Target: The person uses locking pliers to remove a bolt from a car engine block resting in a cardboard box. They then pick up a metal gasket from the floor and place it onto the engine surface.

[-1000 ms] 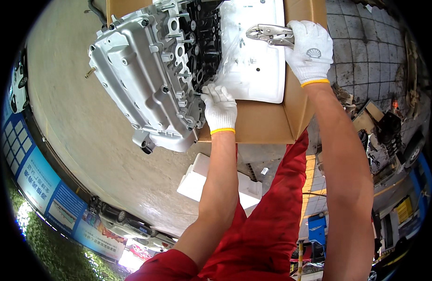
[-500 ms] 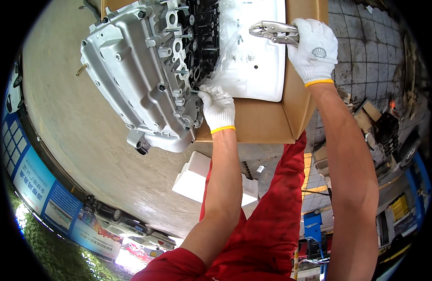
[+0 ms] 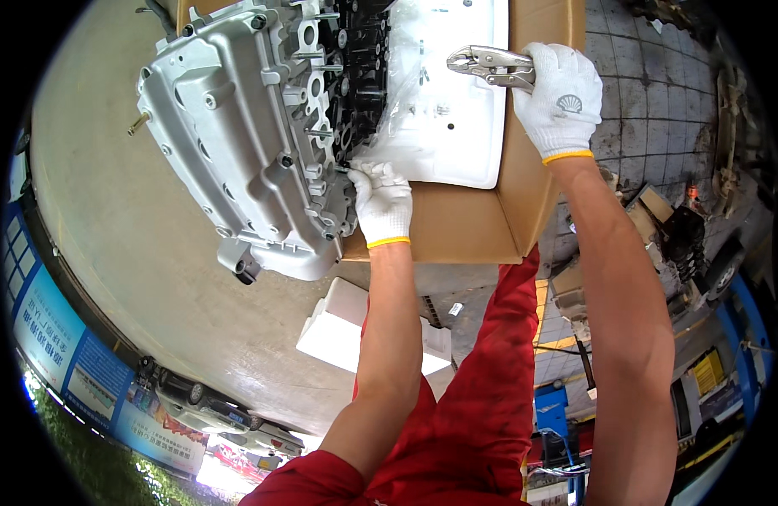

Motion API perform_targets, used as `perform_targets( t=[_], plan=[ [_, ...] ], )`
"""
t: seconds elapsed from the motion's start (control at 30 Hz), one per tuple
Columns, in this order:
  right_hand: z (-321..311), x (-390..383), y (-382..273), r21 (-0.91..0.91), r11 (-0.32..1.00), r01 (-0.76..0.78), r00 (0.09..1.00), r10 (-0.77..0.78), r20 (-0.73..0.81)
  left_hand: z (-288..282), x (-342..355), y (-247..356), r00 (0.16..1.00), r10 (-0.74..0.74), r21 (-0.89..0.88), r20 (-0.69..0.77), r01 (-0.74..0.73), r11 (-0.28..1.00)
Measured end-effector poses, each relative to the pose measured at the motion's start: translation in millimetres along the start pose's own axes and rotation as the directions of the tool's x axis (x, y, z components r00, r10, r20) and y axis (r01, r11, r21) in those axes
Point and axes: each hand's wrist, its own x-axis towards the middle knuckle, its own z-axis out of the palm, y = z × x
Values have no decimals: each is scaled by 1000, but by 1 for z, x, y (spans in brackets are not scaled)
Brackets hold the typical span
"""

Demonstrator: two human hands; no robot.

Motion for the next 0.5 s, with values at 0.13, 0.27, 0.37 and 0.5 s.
perform_targets(
  t=[0.13, 0.27, 0.37, 0.5],
  plan=[
    [-2, 0, -1, -2, 1000, 4, 1000, -4, 4, -2, 3, 0, 997, 26, -27, -77, -28, 999],
    [-3, 0, -3, 16, 1000, -19, 999, 18, 44, 1, 4, -1, 983, 94, 34, -159, -89, 995],
    [-5, 0, -5, 9, 1000, -18, 999, 18, 42, 3, 4, -3, 983, 101, 46, -151, -95, 994],
    [-7, 1, -6, -10, 999, -53, 992, 54, 116, 3, 3, -5, 981, 137, 96, -135, -125, 987]
  ],
)
